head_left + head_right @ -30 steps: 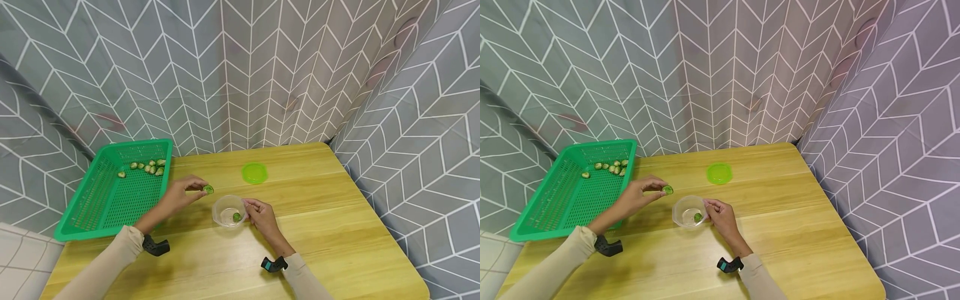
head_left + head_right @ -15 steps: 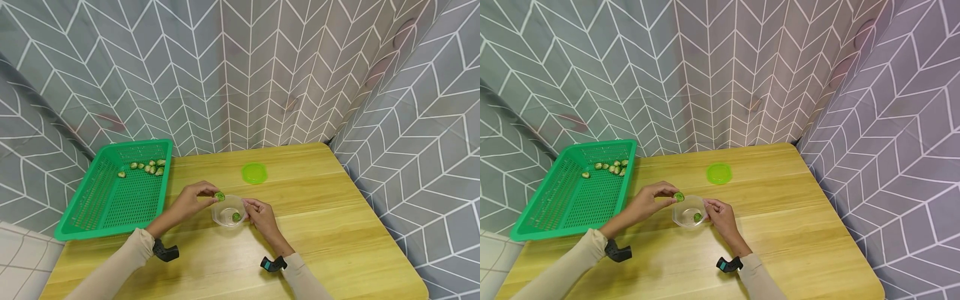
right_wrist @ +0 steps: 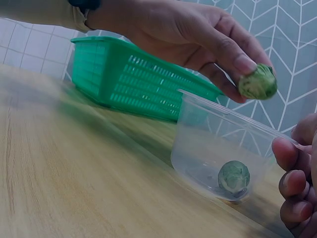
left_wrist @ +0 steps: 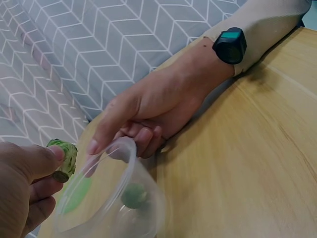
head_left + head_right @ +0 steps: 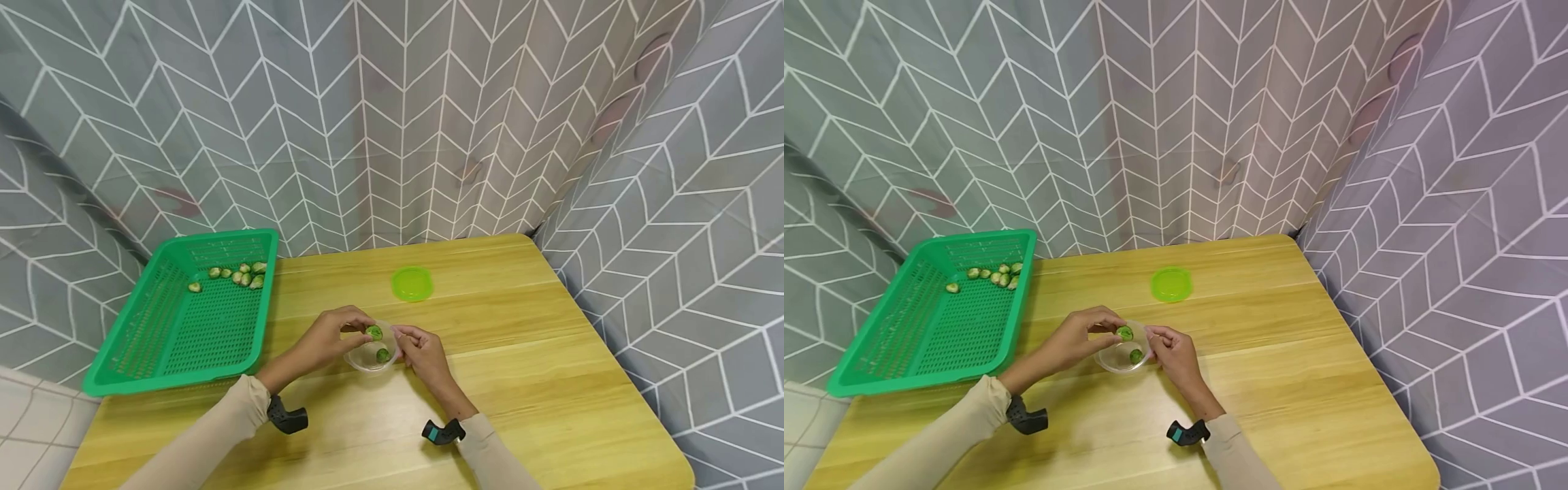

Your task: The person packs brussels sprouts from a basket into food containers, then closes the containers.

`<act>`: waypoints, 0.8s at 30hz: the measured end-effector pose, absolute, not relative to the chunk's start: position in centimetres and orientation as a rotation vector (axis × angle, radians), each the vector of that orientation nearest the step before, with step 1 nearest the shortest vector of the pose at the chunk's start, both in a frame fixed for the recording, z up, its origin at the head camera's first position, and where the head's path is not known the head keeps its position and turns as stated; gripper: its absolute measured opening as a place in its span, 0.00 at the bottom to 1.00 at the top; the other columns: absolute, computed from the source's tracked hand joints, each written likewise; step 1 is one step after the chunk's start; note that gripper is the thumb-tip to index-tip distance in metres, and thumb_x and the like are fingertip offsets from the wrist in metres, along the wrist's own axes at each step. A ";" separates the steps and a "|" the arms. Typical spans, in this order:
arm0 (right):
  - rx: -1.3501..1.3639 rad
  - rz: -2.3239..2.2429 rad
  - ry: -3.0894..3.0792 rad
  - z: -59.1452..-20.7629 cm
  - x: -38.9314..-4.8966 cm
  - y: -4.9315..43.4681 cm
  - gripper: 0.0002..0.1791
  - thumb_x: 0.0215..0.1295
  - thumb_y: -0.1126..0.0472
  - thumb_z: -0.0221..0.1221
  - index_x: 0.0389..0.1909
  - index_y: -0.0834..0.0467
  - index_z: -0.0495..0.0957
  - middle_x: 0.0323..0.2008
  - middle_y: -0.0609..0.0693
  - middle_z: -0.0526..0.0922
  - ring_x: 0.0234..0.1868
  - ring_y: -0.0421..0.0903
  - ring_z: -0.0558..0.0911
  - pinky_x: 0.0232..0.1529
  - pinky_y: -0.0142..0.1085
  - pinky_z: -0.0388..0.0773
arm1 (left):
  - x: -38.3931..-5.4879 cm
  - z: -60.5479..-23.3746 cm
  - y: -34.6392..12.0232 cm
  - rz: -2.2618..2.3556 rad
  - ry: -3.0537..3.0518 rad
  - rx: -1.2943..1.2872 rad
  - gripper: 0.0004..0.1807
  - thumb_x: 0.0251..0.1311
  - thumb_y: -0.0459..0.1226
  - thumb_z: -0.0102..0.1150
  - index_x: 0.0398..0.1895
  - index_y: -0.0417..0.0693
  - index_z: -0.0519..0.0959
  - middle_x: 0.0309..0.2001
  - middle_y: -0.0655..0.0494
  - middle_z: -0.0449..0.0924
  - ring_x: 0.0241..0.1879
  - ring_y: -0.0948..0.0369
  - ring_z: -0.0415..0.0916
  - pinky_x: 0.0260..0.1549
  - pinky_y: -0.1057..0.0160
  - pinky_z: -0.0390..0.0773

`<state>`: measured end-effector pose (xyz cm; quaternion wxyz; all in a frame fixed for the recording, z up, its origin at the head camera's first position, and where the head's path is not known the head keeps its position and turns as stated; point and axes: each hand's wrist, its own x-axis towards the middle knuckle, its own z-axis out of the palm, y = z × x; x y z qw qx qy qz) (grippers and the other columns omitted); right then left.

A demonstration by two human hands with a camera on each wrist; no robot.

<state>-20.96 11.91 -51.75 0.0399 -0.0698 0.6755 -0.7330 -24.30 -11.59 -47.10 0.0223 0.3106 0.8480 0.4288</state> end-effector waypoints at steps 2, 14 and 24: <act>-0.213 -2.242 2.073 -51.7 -20.9 11.9 0.15 0.74 0.66 0.57 0.53 0.72 0.81 0.22 0.56 0.82 0.16 0.40 0.70 0.15 0.25 0.67 | -24.3 -47.3 -11.2 1.318 2.628 0.978 0.13 0.64 0.40 0.68 0.51 0.55 0.85 0.46 0.64 0.82 0.44 0.65 0.82 0.50 0.59 0.84; -0.203 -2.236 2.074 -53.4 -21.7 11.9 0.13 0.74 0.65 0.57 0.52 0.67 0.83 0.22 0.60 0.82 0.16 0.40 0.70 0.15 0.26 0.67 | -24.4 -48.4 -9.8 1.244 2.650 1.028 0.12 0.61 0.36 0.70 0.49 0.50 0.86 0.45 0.61 0.83 0.42 0.66 0.82 0.50 0.64 0.83; -0.220 -2.254 2.122 -54.7 -22.0 11.8 0.14 0.74 0.61 0.59 0.52 0.65 0.83 0.21 0.52 0.82 0.15 0.39 0.70 0.14 0.25 0.66 | -24.5 -48.9 -9.2 1.130 2.711 1.105 0.12 0.60 0.34 0.71 0.47 0.47 0.85 0.44 0.58 0.83 0.40 0.64 0.82 0.46 0.57 0.85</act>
